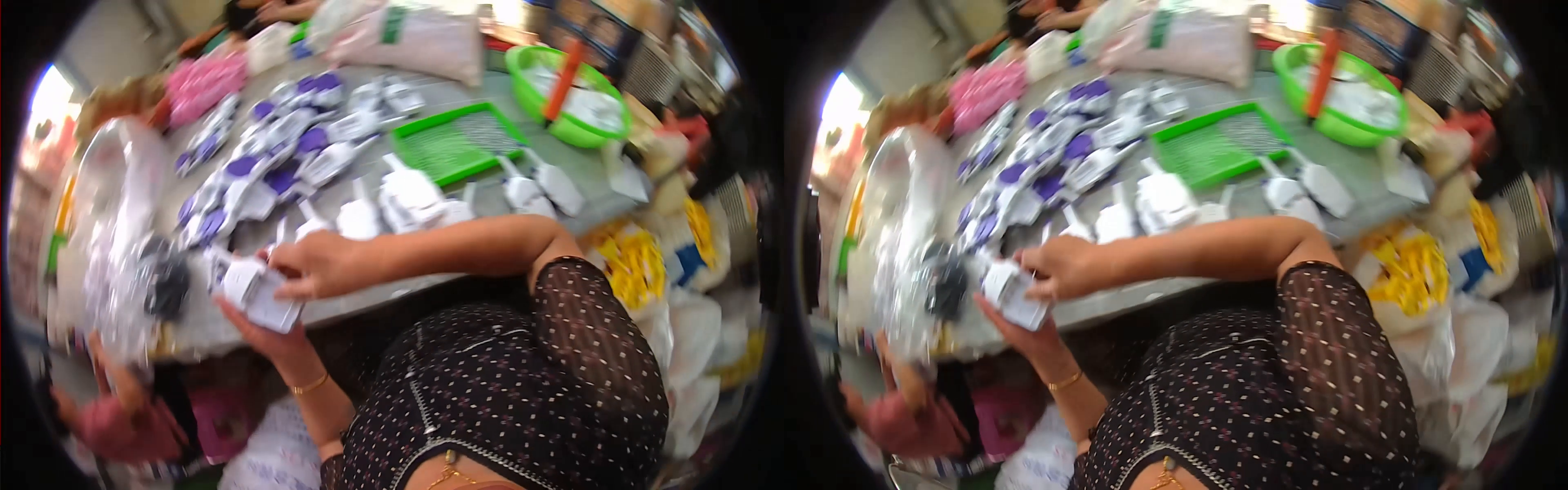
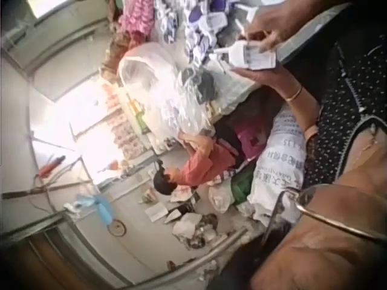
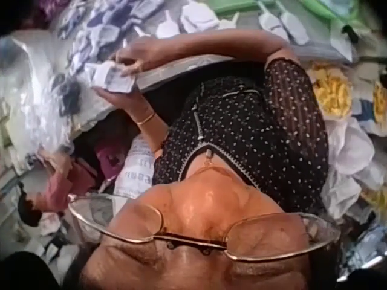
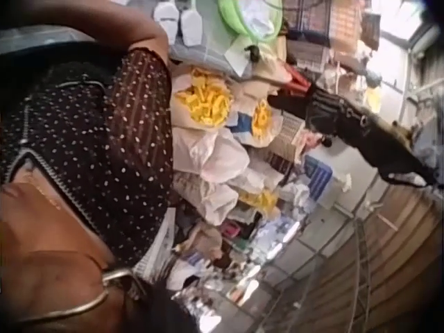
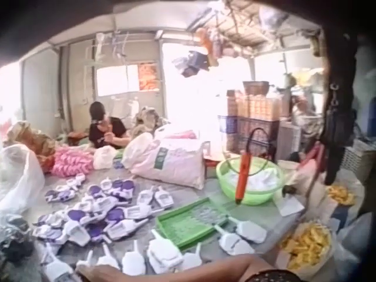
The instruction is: Assembling plastic toy walkie-talkie units and securing them using an electric screwdriver.
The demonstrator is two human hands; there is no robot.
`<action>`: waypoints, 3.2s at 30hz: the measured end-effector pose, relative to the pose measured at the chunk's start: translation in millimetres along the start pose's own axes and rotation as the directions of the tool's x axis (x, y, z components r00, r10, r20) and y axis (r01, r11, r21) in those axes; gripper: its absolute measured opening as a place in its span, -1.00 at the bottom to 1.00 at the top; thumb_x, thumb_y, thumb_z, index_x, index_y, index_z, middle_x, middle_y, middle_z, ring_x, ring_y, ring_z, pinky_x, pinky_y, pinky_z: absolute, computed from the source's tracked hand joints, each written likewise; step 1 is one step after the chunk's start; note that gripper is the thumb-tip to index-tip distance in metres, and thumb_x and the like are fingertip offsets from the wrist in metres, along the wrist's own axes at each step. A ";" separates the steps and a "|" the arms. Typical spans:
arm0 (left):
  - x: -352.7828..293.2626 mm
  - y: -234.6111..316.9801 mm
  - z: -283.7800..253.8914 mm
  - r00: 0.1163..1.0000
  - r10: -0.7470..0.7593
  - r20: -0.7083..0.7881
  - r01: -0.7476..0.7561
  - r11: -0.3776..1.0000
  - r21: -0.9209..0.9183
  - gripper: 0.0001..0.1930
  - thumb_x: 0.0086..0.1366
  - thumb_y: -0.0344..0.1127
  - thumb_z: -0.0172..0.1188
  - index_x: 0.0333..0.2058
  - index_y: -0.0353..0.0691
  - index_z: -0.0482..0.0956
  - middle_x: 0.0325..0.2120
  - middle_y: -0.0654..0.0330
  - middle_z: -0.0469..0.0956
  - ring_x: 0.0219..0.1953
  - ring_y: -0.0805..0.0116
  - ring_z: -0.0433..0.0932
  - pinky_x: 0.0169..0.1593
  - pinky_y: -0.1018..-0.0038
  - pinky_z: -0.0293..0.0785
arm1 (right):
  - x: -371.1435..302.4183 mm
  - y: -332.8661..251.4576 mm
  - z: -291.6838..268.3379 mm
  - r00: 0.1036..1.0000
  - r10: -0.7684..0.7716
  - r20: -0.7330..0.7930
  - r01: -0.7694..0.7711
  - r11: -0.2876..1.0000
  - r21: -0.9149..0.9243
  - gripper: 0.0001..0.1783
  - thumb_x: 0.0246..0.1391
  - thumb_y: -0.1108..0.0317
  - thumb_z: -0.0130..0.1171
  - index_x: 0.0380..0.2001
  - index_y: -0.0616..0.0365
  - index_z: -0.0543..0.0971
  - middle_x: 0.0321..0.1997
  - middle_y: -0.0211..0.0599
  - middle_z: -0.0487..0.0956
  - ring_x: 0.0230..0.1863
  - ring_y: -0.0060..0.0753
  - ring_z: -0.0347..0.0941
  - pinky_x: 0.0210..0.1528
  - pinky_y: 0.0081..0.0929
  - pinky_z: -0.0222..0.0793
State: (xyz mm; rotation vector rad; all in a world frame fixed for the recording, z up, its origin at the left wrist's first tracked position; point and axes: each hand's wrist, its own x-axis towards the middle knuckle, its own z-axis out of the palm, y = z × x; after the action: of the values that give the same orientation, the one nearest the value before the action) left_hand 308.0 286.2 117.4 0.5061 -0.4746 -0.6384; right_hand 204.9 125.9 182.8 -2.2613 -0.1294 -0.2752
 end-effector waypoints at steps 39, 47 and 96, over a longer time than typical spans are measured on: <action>-22.9 -107.8 127.0 0.781 -0.609 0.137 0.621 0.780 -0.070 -0.35 0.55 0.14 -0.21 0.38 -0.23 0.16 0.18 -0.08 0.47 0.12 -0.19 0.53 0.23 -0.09 0.44 | -219.3 37.5 -110.5 0.615 -0.248 -0.749 -0.060 0.932 -0.357 -0.63 0.08 0.64 0.29 -0.10 0.19 0.39 -0.06 -0.04 0.64 -0.08 -0.32 0.63 -0.07 -0.44 0.54; -37.5 -73.3 93.5 0.871 -0.489 0.048 0.490 0.855 -0.171 -0.35 0.55 0.15 -0.20 0.35 -0.25 0.22 0.23 0.03 0.43 0.23 0.14 0.47 0.31 0.14 0.37 | -140.2 -6.4 -70.8 0.920 -0.347 -0.183 0.257 0.885 -0.387 -0.64 -0.15 0.58 0.42 -0.25 0.17 0.52 0.14 -0.02 0.58 -0.01 -0.01 0.61 0.00 -0.25 0.56; -57.5 -32.0 81.5 0.919 -0.395 0.000 0.392 0.913 -0.109 -0.40 0.53 0.13 -0.07 0.28 -0.26 0.29 0.06 0.10 0.53 0.06 0.31 0.56 0.14 0.33 0.52 | -115.1 -20.3 -40.6 0.873 -0.485 -0.052 0.426 0.810 -0.404 -0.37 -0.06 0.04 0.48 0.04 0.09 0.58 0.15 -0.02 0.57 0.03 -0.02 0.52 0.08 -0.06 0.42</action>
State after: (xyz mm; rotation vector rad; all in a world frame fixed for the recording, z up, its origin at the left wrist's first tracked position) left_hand 208.0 277.9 147.5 0.5107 -0.3158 -1.0407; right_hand 83.2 108.0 195.7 -2.5570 -0.5935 -0.7921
